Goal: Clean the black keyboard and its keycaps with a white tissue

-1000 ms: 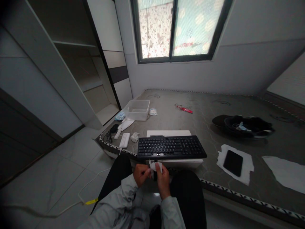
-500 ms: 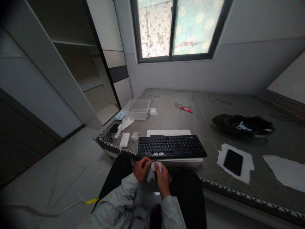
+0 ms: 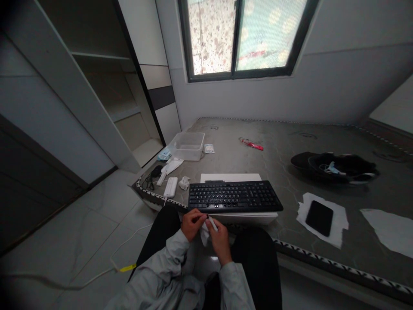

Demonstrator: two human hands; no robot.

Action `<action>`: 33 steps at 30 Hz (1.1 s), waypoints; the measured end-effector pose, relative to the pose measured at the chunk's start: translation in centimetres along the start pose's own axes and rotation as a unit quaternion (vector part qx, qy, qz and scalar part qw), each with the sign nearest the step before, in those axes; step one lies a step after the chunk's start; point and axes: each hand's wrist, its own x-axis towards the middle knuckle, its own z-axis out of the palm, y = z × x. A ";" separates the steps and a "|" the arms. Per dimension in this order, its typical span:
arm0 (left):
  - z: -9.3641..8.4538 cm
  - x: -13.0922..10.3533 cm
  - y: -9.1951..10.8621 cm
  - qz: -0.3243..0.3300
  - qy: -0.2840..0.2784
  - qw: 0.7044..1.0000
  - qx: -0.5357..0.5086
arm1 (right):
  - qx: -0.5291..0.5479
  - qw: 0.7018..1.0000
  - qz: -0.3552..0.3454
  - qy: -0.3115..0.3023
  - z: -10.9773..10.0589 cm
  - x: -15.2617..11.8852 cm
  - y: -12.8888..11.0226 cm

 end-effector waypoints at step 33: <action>-0.3 0.9 -1.8 -0.143 0.122 0.975 -0.120 | 0.043 0.998 0.032 -0.020 0.0 0.3 0.4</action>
